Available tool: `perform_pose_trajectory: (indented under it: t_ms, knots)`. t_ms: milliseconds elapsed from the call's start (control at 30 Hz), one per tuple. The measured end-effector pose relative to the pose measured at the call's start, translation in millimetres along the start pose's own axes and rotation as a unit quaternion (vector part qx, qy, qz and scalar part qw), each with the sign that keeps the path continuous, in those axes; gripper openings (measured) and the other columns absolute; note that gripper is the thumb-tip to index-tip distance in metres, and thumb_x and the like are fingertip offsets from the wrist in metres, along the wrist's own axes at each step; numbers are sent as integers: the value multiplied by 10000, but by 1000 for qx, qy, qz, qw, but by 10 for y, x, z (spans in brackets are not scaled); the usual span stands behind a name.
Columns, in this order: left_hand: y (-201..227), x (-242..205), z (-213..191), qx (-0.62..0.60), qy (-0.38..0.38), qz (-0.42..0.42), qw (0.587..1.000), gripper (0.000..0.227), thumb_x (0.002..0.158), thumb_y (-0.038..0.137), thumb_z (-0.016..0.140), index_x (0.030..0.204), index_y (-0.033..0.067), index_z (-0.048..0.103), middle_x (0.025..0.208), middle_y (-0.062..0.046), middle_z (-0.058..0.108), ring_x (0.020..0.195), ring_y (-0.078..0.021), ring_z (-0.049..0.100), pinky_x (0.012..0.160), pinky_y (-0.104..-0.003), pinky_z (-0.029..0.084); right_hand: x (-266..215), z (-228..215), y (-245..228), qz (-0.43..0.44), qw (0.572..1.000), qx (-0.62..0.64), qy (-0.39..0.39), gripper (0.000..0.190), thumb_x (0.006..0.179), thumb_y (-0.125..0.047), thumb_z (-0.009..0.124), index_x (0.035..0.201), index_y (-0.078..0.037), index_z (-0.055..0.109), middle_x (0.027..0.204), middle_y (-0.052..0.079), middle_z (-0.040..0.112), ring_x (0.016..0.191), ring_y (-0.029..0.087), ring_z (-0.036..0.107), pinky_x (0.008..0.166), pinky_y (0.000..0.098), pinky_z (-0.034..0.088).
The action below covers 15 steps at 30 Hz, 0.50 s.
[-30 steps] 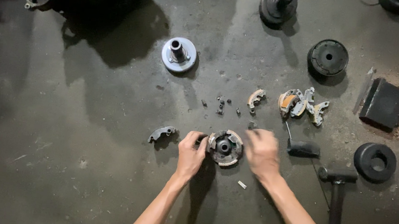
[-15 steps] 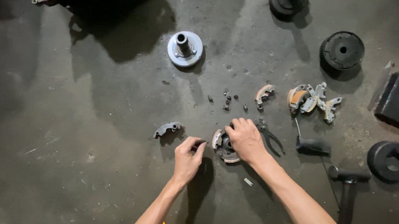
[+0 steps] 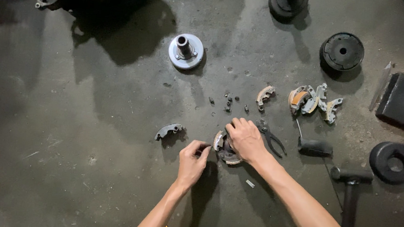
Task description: The person assembles a mechanical component on the floor, using pliers to secure small metal pieces into a circular housing. They manipulate the housing and various small parts, occasionally picking up and placing down tools and components.
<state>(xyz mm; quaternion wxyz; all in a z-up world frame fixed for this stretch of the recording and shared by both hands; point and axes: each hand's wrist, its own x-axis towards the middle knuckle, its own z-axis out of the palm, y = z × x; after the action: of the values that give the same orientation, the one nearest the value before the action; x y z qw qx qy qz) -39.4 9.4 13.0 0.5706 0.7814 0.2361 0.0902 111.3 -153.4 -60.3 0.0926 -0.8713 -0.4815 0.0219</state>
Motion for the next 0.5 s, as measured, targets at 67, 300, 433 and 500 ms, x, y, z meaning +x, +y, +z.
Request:
perform_pose_trajectory:
  t_ms: [67,300,433,500]
  knots:
    - [-32,-17,4,3,2,2,1000,40,882,3,727,902,24,754,800,-141,730,735,-273,746,611,-350,607,32,-180,-102,9,1000,2,-6,132,814,-271,646,858,-157,596,848,59,568,829,270,595,707,395,474]
    - [-58,-34,29,3,5,4,1000,45,861,17,749,883,51,767,796,-120,739,722,-252,746,585,-332,597,91,-296,-73,47,996,34,-63,204,840,-346,679,885,-154,625,872,61,586,881,273,610,755,405,497]
    - [12,-42,-1,2,-2,-2,1000,49,867,10,739,887,43,769,793,-122,741,714,-259,746,602,-340,603,70,-305,-76,51,996,35,-57,203,795,-330,709,881,-168,621,871,38,589,889,254,615,738,399,509]
    - [-50,-44,11,-2,8,-1,1000,44,865,23,748,889,51,772,807,-113,750,722,-252,749,607,-324,606,69,-338,-54,152,977,147,-26,160,831,-262,710,851,-130,622,783,83,609,821,288,662,682,408,547]
